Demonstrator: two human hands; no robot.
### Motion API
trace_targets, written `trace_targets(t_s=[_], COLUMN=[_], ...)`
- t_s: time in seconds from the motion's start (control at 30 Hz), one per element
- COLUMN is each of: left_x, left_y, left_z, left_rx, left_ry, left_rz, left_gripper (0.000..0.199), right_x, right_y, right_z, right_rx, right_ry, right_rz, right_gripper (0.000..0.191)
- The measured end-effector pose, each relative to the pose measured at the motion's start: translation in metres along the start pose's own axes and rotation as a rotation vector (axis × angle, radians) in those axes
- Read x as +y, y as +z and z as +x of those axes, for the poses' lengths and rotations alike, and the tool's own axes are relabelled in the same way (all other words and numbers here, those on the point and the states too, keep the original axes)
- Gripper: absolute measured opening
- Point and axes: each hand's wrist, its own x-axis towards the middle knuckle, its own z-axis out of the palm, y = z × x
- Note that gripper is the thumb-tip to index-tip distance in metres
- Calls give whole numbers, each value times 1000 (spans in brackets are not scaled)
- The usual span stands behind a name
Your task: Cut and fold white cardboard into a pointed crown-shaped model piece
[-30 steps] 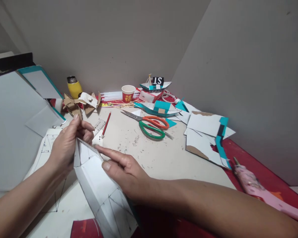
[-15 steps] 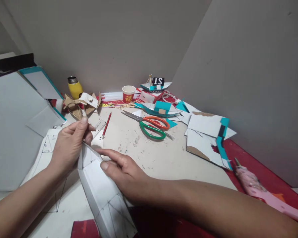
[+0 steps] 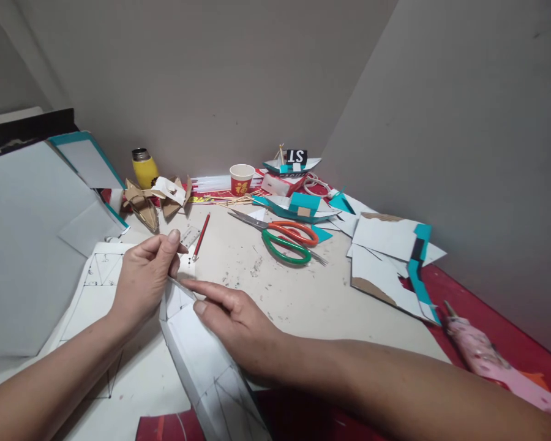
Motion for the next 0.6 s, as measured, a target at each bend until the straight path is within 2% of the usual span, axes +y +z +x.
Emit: trace_targets(t_s=[0.1, 0.2, 0.4, 0.5, 0.6], left_x=[-2, -4, -6, -5, 0], left_y=[1, 1, -11, -22, -30], left_z=[0, 2, 20, 31, 35], left_rx=[-4, 6, 124, 201, 294], left_ry=[14, -27, -149, -141, -126], left_rz=[6, -21, -284, -372, -440], left_gripper=[40, 40, 37, 39, 38], right_x=[2, 2, 4, 10, 17], right_y=[0, 0, -9, -13, -12], right_z=[1, 3, 11, 16, 16], right_rx=[12, 28, 76, 63, 7], right_ry=[66, 74, 218, 170, 14], right_rz=[-21, 1, 194, 162, 113], right_gripper=[40, 35, 38, 37, 41])
